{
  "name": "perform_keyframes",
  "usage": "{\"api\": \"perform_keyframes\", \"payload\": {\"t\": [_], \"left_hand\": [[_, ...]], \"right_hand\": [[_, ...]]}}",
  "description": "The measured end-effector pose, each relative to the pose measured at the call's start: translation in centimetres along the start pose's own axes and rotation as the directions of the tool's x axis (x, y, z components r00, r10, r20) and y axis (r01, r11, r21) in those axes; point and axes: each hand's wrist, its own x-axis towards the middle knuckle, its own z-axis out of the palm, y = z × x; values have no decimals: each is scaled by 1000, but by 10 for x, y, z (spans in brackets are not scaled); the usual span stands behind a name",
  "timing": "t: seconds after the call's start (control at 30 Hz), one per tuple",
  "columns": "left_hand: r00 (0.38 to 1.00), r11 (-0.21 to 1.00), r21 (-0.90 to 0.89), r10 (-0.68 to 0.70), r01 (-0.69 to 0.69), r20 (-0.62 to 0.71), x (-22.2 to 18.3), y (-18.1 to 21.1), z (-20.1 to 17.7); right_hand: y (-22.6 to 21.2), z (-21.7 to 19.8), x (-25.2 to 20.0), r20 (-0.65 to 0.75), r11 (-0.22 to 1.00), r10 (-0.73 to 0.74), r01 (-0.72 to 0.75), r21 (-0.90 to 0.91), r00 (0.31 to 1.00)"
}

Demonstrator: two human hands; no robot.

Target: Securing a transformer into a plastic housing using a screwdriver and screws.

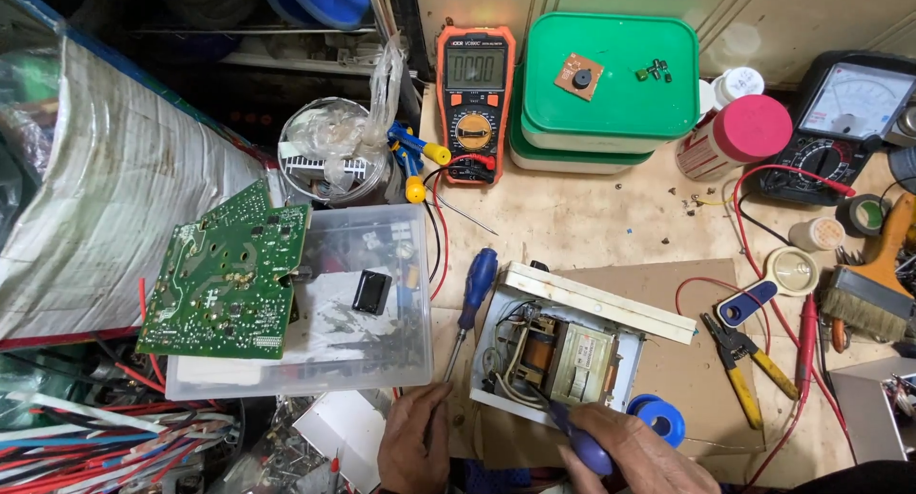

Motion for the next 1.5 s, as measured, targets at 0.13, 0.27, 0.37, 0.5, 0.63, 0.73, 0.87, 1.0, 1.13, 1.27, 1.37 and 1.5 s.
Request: {"api": "perform_keyframes", "payload": {"t": [0.13, 0.27, 0.37, 0.5, 0.63, 0.73, 0.87, 1.0, 1.13, 1.27, 1.37, 1.5], "left_hand": [[1000, 1000, -1, -1, 1, -23, 1, 4, 0], [999, 999, -5, -44, 44, -32, 2, 9, 0], [996, 996, -3, -90, 90, 27, -1, 1, 0], [999, 999, -11, -43, 42, -13, 0, 3, -1], [992, 994, 12, -114, 113, 50, -1, 0, 0], [984, 985, -14, -170, 171, 50, -3, -1, 4], [980, 981, -25, -191, 193, 58, -5, -6, 6], [973, 975, -15, -220, 222, 72, -3, -1, 5], [976, 978, 0, -210, 210, 55, -3, 0, 6], [977, 979, 34, -205, 203, 65, -4, -2, 5], [994, 995, 27, -102, 101, 38, -1, 2, 2], [996, 996, 13, -89, 89, 27, -1, 4, 2]], "right_hand": [[4, -4, 2, -36, 998, -41, 39, -49, 999], [-3, 0, 5, -29, 986, -166, 165, -38, 986], [1, 11, 2, -57, 971, -238, 238, -15, 970], [5, 14, -1, -54, 975, -222, 222, -5, 974], [10, 10, -1, -4, 995, -101, 101, 10, 995], [15, 14, 0, -14, 997, -80, 80, 2, 997], [13, 10, 1, -43, 995, -99, 99, -5, 994], [38, 11, -8, 6, 982, -172, 171, 78, 985], [62, 19, 12, 430, 992, -124, 96, 88, 894], [104, 60, 10, 837, 978, -183, 180, 103, 516], [29, 11, -2, 74, 968, -251, 249, 44, 965], [35, 13, -4, 60, 974, -228, 227, 15, 972]]}}
